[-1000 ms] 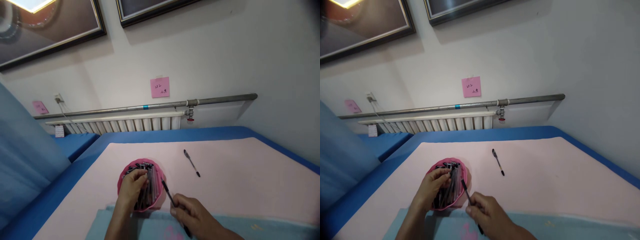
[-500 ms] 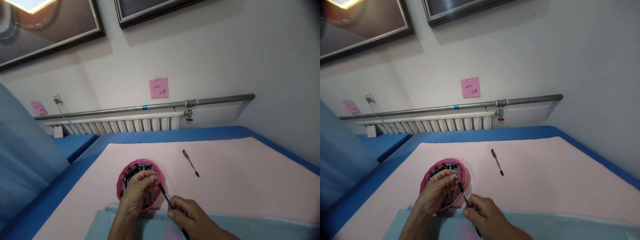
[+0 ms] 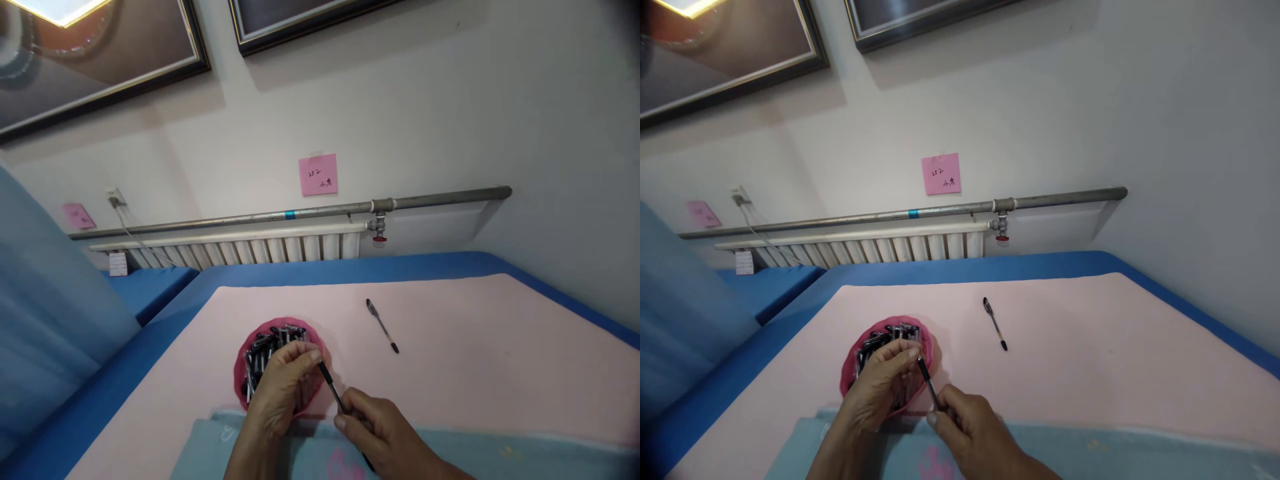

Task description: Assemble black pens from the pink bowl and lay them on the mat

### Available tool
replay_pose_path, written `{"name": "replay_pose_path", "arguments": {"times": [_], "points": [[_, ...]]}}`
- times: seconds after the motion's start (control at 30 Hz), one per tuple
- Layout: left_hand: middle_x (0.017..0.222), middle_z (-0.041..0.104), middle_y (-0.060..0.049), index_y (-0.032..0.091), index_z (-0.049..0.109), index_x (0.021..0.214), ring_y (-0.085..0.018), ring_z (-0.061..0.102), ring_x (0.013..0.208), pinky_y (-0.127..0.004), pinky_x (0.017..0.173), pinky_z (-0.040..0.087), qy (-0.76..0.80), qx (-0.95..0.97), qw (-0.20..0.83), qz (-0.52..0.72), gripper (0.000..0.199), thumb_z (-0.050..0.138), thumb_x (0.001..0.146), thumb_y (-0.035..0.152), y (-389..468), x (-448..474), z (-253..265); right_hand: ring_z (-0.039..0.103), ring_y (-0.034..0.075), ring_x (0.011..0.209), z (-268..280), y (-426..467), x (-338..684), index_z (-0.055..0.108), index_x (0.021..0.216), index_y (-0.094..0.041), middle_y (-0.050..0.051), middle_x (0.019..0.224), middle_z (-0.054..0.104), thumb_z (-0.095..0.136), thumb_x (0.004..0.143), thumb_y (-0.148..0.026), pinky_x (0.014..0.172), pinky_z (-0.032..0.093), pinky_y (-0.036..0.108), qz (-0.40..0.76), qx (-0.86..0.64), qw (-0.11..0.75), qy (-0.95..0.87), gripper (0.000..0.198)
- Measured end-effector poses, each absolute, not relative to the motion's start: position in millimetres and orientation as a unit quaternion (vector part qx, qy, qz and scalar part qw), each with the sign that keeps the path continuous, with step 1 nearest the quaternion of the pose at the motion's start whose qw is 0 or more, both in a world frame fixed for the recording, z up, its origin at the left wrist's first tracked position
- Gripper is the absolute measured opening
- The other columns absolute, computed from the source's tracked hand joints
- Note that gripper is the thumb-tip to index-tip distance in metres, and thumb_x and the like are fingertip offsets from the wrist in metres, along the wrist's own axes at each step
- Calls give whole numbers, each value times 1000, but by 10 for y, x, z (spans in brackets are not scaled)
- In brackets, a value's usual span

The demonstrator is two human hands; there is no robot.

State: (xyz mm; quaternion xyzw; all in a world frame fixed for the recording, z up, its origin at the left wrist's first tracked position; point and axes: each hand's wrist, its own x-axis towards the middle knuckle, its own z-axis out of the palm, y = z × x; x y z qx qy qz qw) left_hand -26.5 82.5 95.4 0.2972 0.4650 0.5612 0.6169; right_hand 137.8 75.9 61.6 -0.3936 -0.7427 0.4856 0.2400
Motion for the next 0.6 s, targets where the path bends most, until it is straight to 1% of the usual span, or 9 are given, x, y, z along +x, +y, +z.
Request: {"name": "replay_pose_path", "arguments": {"times": [0.07, 0.13, 0.27, 0.37, 0.43, 0.5, 0.57, 0.6], "points": [[62, 60, 2, 13, 61, 78, -5, 51, 51, -16, 52, 38, 471, 303, 598, 573, 29, 78, 58, 26, 838, -262, 937, 32, 9, 51, 611, 761, 1378, 40, 66, -20, -8, 54, 32, 45, 83, -34, 48, 26, 21, 488, -391, 240, -743, 23], [65, 63, 0, 12, 61, 84, -6, 54, 55, -16, 54, 38, 471, 316, 590, 575, 33, 78, 58, 25, 842, -263, 932, 31, 8, 50, 613, 762, 1381, 38, 66, -21, -8, 53, 31, 45, 82, -35, 48, 26, 21, 504, -378, 243, -737, 23], [76, 68, -8, 11, 58, 102, -14, 62, 69, -23, 68, 45, 436, 326, 614, 571, 45, 75, 62, 25, 811, -264, 967, 34, 9, 49, 637, 756, 1392, 35, 65, -21, -7, 52, 35, 43, 82, -36, 48, 28, 21, 550, -363, 240, -714, 24], [80, 69, -9, 11, 55, 105, -16, 64, 72, -27, 74, 46, 424, 311, 631, 570, 47, 74, 63, 23, 787, -254, 1005, 37, 10, 50, 659, 752, 1387, 35, 64, -21, -6, 53, 40, 42, 82, -38, 50, 31, 22, 562, -361, 239, -704, 26], [85, 68, -10, 13, 55, 106, -16, 64, 76, -27, 74, 47, 419, 295, 646, 566, 47, 73, 65, 24, 790, -237, 1013, 39, 10, 50, 679, 756, 1371, 35, 63, -22, -6, 53, 42, 42, 82, -40, 50, 32, 22, 571, -358, 239, -699, 27], [84, 67, -7, 15, 56, 100, -15, 64, 74, -26, 69, 47, 428, 283, 649, 562, 40, 72, 66, 29, 809, -208, 1001, 39, 10, 49, 705, 763, 1356, 35, 63, -22, -6, 52, 41, 42, 82, -42, 50, 32, 22, 570, -359, 243, -698, 29], [70, 64, -3, 15, 56, 83, -12, 60, 61, -22, 58, 45, 451, 285, 635, 558, 33, 72, 64, 36, 830, -163, 975, 39, 10, 50, 712, 765, 1367, 37, 62, -22, -6, 52, 40, 44, 82, -43, 50, 33, 22, 560, -363, 248, -702, 31], [60, 60, 0, 14, 54, 73, -10, 56, 53, -21, 52, 43, 464, 289, 623, 559, 33, 73, 61, 38, 837, -137, 965, 40, 10, 51, 694, 763, 1391, 38, 62, -21, -6, 53, 41, 44, 83, -44, 51, 34, 23, 555, -365, 248, -705, 31]]}}
